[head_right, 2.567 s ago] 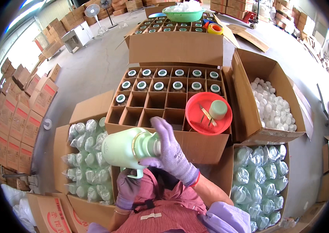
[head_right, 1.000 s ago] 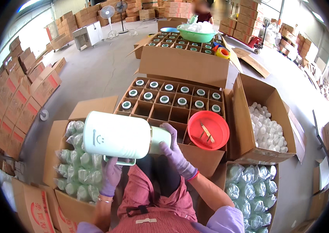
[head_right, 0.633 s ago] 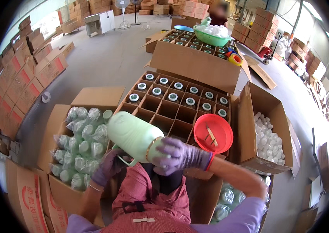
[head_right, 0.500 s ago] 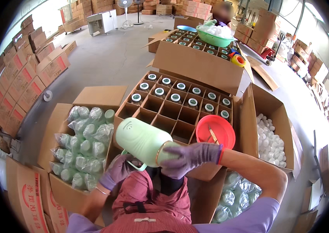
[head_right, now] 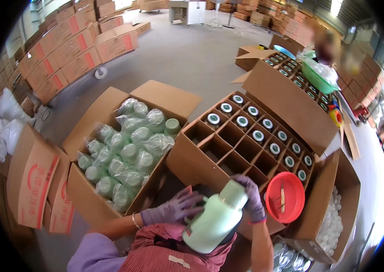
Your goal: The person assembles light green thermos flasks by inserting a metal liner, applying a seal with a red tool, and screwing on a cap. Each completed unit is wrapped in a plastic bag and placed into a cardboard box.
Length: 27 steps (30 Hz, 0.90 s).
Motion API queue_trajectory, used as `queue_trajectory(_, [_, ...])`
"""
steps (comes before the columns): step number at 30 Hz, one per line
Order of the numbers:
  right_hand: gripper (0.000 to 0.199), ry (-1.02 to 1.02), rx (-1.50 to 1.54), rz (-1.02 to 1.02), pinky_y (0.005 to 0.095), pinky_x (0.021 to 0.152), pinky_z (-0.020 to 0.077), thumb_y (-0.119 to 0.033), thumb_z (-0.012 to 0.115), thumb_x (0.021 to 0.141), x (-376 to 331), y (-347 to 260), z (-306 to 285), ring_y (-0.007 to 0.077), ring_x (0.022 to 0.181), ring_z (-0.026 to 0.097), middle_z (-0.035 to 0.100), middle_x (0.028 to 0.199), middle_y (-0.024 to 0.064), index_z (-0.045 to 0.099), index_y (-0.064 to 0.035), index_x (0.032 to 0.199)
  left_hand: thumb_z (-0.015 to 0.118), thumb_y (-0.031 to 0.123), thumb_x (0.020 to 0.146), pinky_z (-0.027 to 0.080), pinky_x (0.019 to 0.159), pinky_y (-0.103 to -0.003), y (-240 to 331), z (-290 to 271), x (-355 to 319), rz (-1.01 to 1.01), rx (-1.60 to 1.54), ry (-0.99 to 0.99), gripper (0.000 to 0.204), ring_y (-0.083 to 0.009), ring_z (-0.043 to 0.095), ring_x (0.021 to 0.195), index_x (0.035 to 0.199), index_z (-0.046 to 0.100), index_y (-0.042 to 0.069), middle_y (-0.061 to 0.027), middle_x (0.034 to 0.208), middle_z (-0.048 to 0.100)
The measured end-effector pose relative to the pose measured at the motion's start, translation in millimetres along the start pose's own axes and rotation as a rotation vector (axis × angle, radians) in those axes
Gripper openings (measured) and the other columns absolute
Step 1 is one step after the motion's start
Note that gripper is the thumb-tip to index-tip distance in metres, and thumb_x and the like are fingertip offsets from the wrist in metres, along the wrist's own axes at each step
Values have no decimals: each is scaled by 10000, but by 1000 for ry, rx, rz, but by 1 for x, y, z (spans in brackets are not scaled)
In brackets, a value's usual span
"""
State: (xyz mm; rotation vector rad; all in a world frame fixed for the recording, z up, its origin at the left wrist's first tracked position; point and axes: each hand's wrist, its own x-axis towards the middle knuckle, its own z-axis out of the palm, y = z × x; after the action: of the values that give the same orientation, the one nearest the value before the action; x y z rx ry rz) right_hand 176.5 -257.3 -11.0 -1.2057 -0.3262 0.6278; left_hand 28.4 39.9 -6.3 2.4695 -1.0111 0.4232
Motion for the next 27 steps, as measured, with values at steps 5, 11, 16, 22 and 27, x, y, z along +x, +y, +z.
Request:
queue_trajectory(5, [761, -126, -412, -147, 404, 991, 448, -656, 617, 793, -21, 5, 72, 326, 1131, 589, 616, 1204, 225, 681, 38, 1097, 580, 154, 946, 466, 1027, -430, -70, -29, -53, -132, -436, 24, 323, -320, 582, 1164, 1252, 614, 55, -151, 1279, 602])
queue_trajectory(11, [813, -111, -463, -44, 407, 1004, 445, -708, 583, 841, -3, -13, 72, 310, 1138, 597, 608, 1224, 222, 668, 50, 1123, 635, 377, 916, 396, 1083, -476, -298, -24, -45, -833, -20, 318, 489, -331, 522, 1257, 1275, 592, 48, -205, 1327, 564])
queue_trajectory(16, [495, 111, -381, -20, 375, 1047, 420, -259, 677, 837, 13, -20, 53, 301, 1220, 557, 598, 1254, 210, 624, 76, 1197, 682, 686, 741, 185, 1148, -639, -442, 35, -21, -1467, 438, -95, 1015, -354, 338, 1399, 1435, 375, 13, -185, 1465, 428])
queue_trajectory(22, [406, 147, -554, 50, 360, 1021, 435, -75, 608, 766, 11, 7, 44, 276, 1146, 589, 628, 1192, 179, 643, 59, 1147, 631, 429, 881, 353, 1006, -541, -479, 54, -41, -1470, 611, -68, 362, -292, 568, 1126, 1030, 682, 103, -112, 1134, 658])
queue_trajectory(27, [361, 114, -639, -57, 386, 971, 485, -79, 690, 792, 42, 3, 43, 325, 1121, 611, 635, 1173, 188, 657, 17, 1138, 646, 198, 921, 494, 627, -375, -400, -60, -5, -1044, -450, 683, 151, -196, 635, 686, 810, 656, 96, -56, 783, 656])
